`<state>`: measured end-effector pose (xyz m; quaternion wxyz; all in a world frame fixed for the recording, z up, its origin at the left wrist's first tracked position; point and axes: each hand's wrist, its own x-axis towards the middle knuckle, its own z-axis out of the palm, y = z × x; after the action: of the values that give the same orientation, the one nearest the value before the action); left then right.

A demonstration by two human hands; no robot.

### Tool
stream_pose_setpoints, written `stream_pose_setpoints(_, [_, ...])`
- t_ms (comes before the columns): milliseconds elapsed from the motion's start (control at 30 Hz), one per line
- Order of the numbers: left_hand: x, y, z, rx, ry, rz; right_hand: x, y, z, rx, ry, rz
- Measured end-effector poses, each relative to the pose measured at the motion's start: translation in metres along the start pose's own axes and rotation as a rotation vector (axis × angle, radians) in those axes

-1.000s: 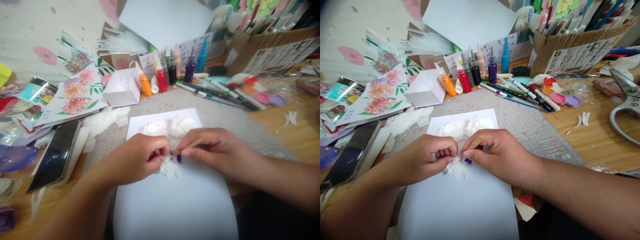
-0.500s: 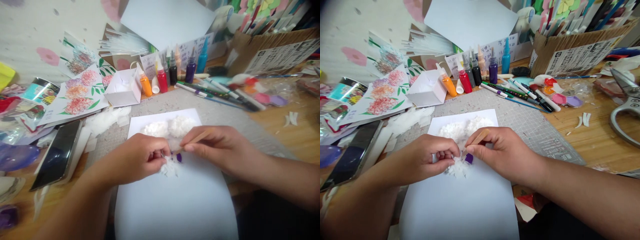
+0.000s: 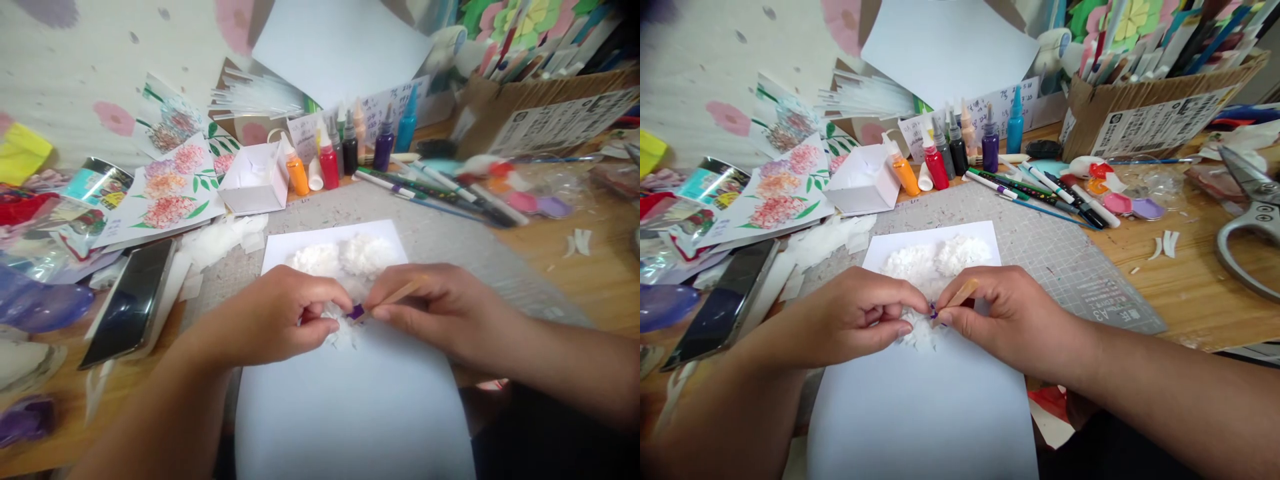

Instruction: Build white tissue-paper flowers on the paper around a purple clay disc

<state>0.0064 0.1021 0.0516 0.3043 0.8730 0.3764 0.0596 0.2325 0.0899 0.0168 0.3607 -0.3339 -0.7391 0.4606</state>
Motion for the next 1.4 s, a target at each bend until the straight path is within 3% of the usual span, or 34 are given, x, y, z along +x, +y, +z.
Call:
stream_pose_setpoints(100, [0.0,0.001,-0.001,0.01,-0.037,0.047,0.0,-0.001,0.0,-0.043,-0.041,-0.002])
stream_pose_setpoints(233, [-0.002,-0.001,-0.004,-0.052,0.018,0.0,-0.003,-0.002,-0.001,-0.049,-0.019,0.006])
stream_pose_setpoints(300, [-0.007,-0.007,-0.006,-0.061,0.13,-0.154,-0.003,-0.002,-0.005,-0.054,0.072,0.006])
stream_pose_setpoints(400, [-0.021,-0.026,-0.017,0.083,0.455,-0.518,0.0,-0.002,-0.016,-0.057,0.214,-0.018])
stream_pose_setpoints(533, [-0.04,-0.056,-0.038,0.286,0.662,-0.777,0.002,-0.004,-0.03,-0.06,0.268,-0.041])
stream_pose_setpoints(633, [-0.037,-0.075,-0.047,0.365,0.605,-0.839,0.003,-0.008,-0.034,-0.096,0.301,-0.056])
stream_pose_setpoints(733, [-0.023,-0.088,-0.048,0.398,0.52,-0.847,0.005,-0.015,-0.031,-0.076,0.256,-0.108])
stream_pose_setpoints(967, [0.002,-0.115,-0.049,0.426,0.512,-0.93,0.003,-0.027,-0.032,-0.089,0.27,-0.159])
stream_pose_setpoints(1100, [0.001,-0.109,-0.049,0.399,0.445,-0.923,-0.002,-0.024,-0.036,-0.083,0.275,-0.165])
stream_pose_setpoints(1267, [-0.019,-0.089,-0.053,0.357,0.324,-0.836,-0.004,-0.023,-0.041,-0.107,0.286,-0.159])
stream_pose_setpoints(1400, [-0.036,-0.088,-0.065,0.443,0.335,-0.834,-0.002,-0.022,-0.042,-0.12,0.325,-0.182])
